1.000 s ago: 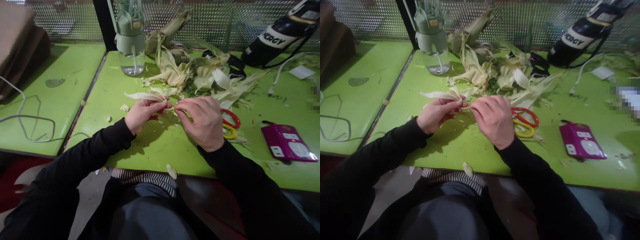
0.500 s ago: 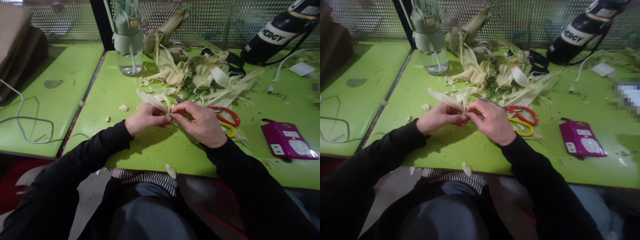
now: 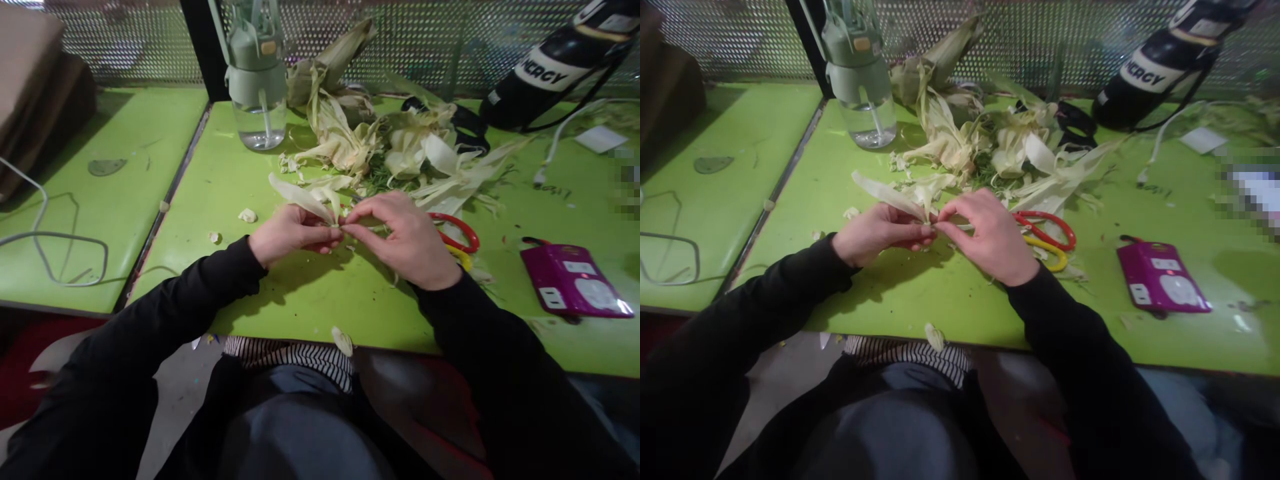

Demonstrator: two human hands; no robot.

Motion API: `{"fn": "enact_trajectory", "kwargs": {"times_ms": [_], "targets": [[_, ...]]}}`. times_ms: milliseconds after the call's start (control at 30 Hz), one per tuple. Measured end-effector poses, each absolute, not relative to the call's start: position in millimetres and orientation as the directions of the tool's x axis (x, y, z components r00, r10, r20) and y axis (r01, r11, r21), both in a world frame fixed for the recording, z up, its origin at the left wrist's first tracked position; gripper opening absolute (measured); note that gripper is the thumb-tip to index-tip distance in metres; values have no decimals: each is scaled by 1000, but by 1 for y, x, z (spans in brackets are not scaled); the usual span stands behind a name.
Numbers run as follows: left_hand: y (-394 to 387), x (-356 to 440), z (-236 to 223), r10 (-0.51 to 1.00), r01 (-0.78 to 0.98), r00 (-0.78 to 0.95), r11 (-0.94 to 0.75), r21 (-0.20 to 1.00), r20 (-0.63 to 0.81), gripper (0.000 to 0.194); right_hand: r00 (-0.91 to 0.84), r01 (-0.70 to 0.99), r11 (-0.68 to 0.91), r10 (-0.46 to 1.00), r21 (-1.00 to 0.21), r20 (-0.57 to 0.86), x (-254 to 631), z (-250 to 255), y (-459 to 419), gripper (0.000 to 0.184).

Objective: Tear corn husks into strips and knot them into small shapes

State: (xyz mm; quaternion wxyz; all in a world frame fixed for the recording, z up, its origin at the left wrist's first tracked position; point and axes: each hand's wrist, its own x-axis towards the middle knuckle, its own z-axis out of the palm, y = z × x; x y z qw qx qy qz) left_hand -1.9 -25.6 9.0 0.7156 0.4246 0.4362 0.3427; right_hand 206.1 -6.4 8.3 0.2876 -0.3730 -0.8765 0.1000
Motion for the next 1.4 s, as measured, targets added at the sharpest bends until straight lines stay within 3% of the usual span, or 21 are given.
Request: {"fn": "enact_trajectory", "kwargs": {"times_ms": [100, 167, 433, 633, 800, 967, 1033, 1200, 1400], "targets": [[-26, 0, 10, 882, -253, 255, 456, 853, -396, 9, -406, 740, 641, 668, -205, 624, 206, 6, -7, 13], [-25, 1, 10, 879, -296, 234, 472, 830, -416, 10, -436, 726, 661, 657, -192, 615, 206, 4, -8, 20], [-23, 0, 6, 911, -266, 267, 383, 884, -314, 15, -558, 618, 688, 725, -381, 404, 203, 2, -10, 10], [-25, 3, 3, 961, -115, 192, 224, 968, -200, 9, -582, 571, 619, 769, -539, 265, 201, 11, -16, 8], [-26, 6, 3, 986, -14, 128, 114, 993, -111, 3, -611, 534, 620, 753, -575, 245, 199, 13, -20, 9], [-26, 6, 3, 973, 9, 173, 155, 988, -154, 9, -652, 522, 662, 716, -539, 248, 197, 12, -24, 7], [-26, 5, 3, 961, 6, 202, 192, 981, -190, 8, -626, 492, 601, 747, -630, 223, 198, 13, -24, 8], [-25, 2, 3, 908, 20, 296, 306, 952, -298, 5, -496, 302, 264, 864, -916, 86, 201, 14, -20, 13], [-26, 1, -1, 896, 47, 361, 261, 964, -260, 5, -436, 124, 9, 899, -992, -46, 202, 17, -14, 9]]}}
